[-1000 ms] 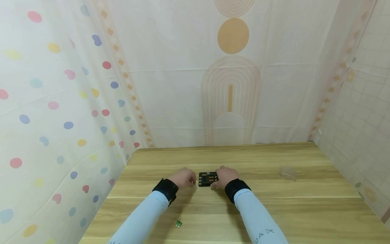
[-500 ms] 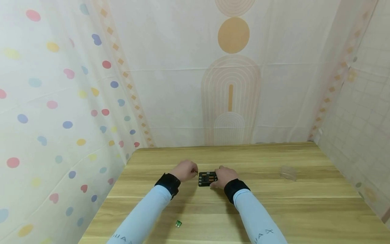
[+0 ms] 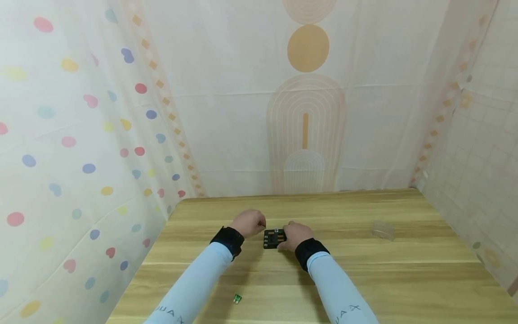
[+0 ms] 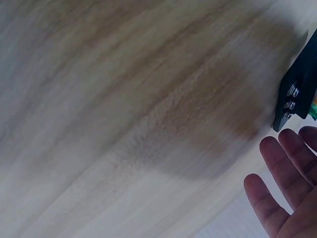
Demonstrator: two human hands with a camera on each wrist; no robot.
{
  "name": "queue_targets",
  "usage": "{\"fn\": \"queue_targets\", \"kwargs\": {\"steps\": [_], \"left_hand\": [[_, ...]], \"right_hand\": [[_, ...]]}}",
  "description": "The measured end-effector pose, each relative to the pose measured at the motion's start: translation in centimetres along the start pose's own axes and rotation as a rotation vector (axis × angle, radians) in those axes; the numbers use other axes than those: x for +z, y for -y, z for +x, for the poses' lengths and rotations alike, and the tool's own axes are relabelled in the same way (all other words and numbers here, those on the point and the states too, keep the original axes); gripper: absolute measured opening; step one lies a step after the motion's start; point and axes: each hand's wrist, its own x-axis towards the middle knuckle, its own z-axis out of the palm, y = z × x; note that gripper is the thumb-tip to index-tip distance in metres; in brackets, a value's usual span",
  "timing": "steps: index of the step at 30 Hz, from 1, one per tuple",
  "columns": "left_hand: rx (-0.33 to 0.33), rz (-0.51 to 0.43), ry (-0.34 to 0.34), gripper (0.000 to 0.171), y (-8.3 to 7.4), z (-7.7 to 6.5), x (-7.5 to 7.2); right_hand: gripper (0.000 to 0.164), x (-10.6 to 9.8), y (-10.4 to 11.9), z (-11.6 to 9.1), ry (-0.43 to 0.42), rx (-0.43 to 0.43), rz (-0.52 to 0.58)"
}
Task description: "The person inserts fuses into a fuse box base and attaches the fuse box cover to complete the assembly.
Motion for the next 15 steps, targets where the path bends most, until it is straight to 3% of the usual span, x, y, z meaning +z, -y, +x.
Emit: {"fn": "queue_targets", "kwargs": {"steps": [15], "left_hand": [[0.003, 0.044, 0.022, 0.007, -0.8, 1.3, -0.1]], "right_hand": [[0.056, 0.2, 0.1, -0.1, -0.015, -0.036, 0.001]]}}
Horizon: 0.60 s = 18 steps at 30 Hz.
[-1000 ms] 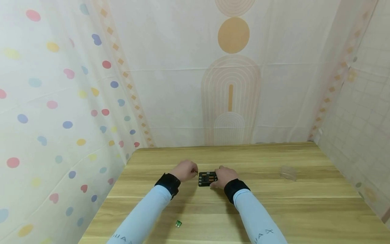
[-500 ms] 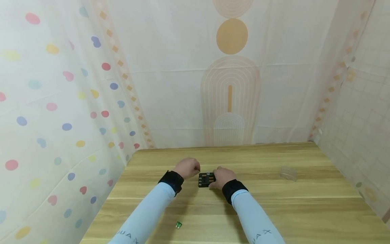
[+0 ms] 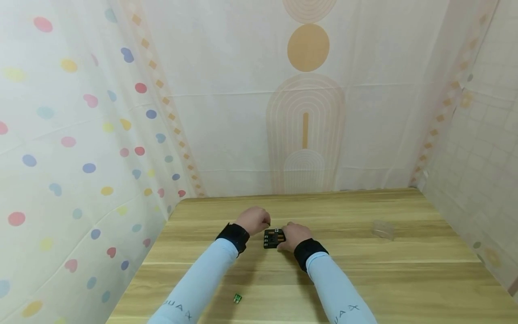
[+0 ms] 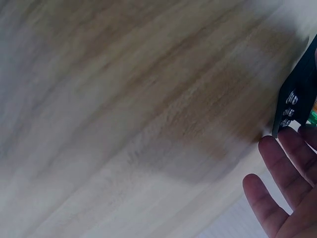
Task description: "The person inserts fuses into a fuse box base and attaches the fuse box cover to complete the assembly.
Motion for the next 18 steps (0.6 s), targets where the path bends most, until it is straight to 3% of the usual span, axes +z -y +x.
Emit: {"fn": "queue_targets", "kwargs": {"steps": [8, 18], "left_hand": [[0.013, -0.003, 0.008, 0.009, -0.52, 0.45, 0.04], [0.024, -0.008, 0.023, 0.005, -0.96, 0.82, 0.14]], "right_hand": [[0.040, 0.65, -0.19, 0.19, -0.020, -0.006, -0.040], [0.031, 0.28, 0.12, 0.09, -0.022, -0.005, 0.010]]}}
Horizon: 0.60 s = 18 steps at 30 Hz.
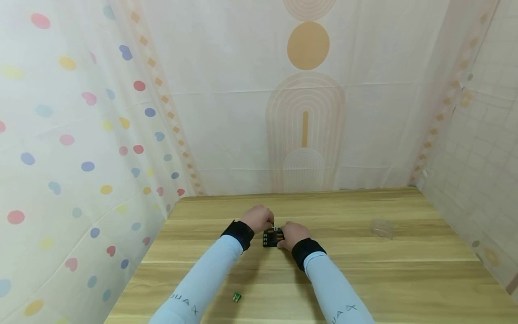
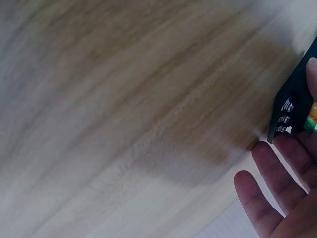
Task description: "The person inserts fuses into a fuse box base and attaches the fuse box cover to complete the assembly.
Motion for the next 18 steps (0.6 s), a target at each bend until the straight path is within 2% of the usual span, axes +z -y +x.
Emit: {"fn": "queue_targets", "kwargs": {"steps": [18], "left_hand": [[-0.033, 0.024, 0.058, 0.003, 0.2, -0.1, 1.8]], "right_hand": [[0.031, -0.2, 0.2, 0.0, 0.002, 0.003, 0.011]]}}
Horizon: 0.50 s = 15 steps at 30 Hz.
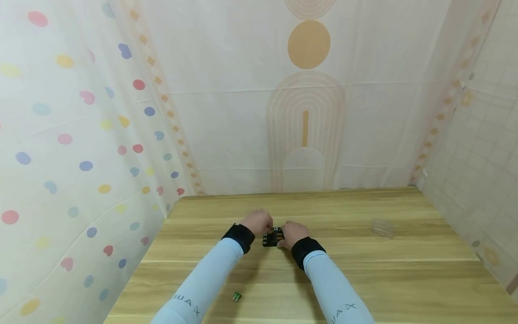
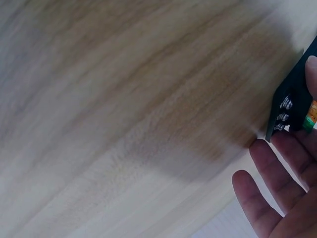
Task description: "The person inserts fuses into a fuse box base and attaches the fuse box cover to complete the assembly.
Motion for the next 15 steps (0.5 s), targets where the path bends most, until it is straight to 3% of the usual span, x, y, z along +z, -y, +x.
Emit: {"fn": "queue_targets", "kwargs": {"steps": [15], "left_hand": [[0.017, 0.001, -0.004, 0.009, -0.39, -0.19, 1.03]], "right_hand": [[0.029, -0.62, 0.10, -0.37, -0.016, -0.046, 0.001]]}}
